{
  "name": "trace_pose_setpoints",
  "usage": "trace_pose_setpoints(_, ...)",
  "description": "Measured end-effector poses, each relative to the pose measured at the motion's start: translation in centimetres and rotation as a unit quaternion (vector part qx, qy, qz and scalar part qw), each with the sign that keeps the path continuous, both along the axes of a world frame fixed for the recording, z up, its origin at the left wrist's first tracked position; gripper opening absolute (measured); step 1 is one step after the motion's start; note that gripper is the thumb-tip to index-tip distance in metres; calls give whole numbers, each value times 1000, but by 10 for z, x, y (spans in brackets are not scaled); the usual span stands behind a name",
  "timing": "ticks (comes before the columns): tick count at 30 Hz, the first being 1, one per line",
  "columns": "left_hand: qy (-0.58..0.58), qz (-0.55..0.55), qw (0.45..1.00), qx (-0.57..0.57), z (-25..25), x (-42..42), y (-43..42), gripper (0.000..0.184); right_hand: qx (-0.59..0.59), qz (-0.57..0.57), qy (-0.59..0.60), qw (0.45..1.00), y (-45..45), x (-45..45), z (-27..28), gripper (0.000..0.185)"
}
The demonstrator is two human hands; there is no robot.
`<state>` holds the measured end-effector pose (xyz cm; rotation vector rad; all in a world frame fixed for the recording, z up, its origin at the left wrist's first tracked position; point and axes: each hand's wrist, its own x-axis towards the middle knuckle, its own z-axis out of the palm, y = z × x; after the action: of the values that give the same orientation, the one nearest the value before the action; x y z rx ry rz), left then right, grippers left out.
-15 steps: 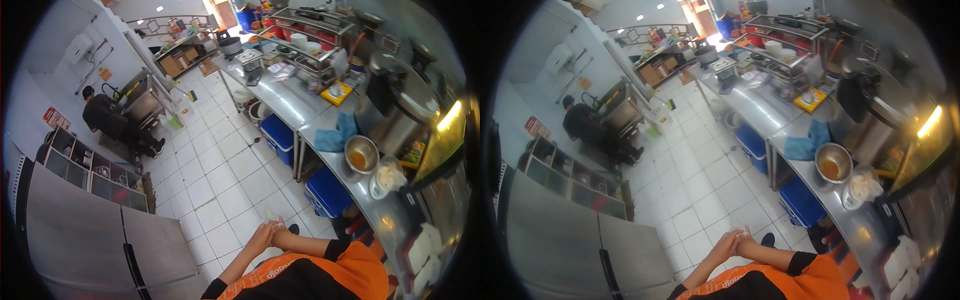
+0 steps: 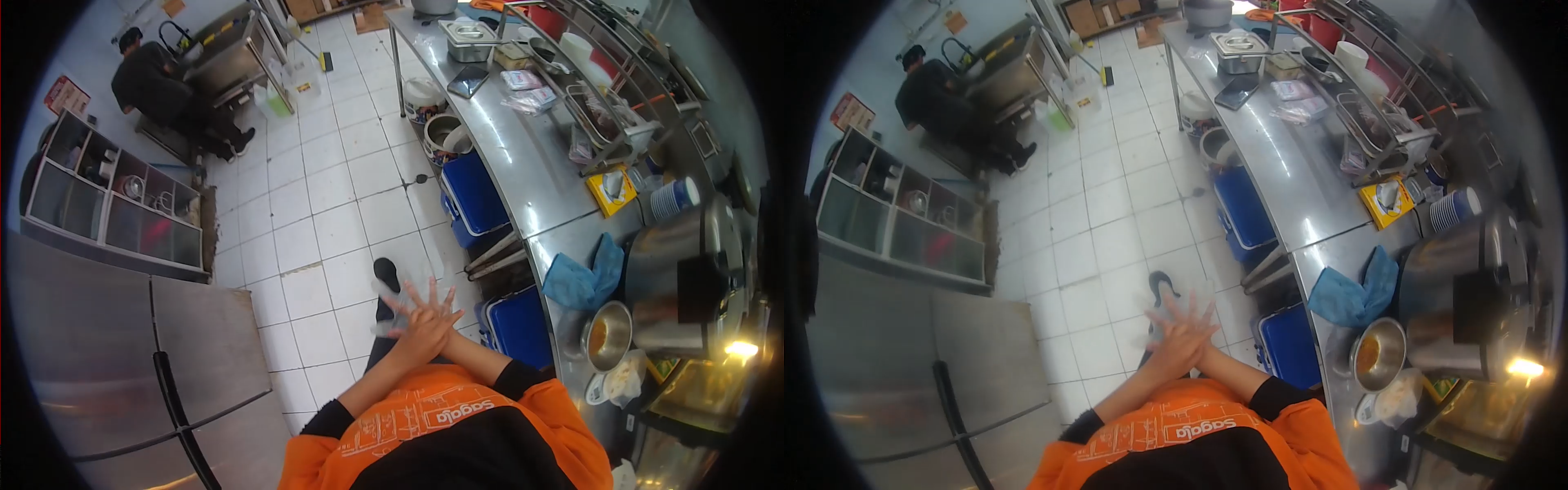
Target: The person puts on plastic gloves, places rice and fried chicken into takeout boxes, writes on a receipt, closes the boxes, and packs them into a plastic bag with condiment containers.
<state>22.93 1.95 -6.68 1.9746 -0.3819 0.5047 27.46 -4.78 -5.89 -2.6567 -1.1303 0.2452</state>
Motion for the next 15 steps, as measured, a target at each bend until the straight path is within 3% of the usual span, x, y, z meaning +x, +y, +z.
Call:
trace_pose_setpoints(1,57,-25,971,233,31,17,20,47,-33,-18,-8,999,7,22,-7,72)
trace_pose_setpoints(2,40,19,979,198,29,32,25,43,106,-68,188,974,14,55,-38,72)
trace_pose_setpoints(3,20,62,984,165,27,50,32,39,241,-117,368,890,22,94,-72,73)
trace_pose_setpoints(4,-2,104,986,133,23,72,42,36,366,-161,523,753,27,130,-90,74)
trace_pose_setpoints(5,1,158,985,70,11,102,48,28,406,-264,589,647,25,148,-89,78)
trace_pose_setpoints(8,228,14,965,130,-18,182,87,24,490,-328,671,449,50,221,-23,77)
trace_pose_setpoints(9,154,18,977,147,-30,209,94,16,492,-280,673,477,51,241,-39,82)
trace_pose_setpoints(12,121,-91,978,144,-47,277,118,7,492,-330,669,449,76,314,-74,92)
trace_pose_setpoints(13,91,-123,976,156,-55,291,122,4,473,-352,655,473,85,336,-78,94)
trace_pose_setpoints(15,167,-94,975,109,-89,313,127,4,448,-401,651,463,96,375,-110,89)
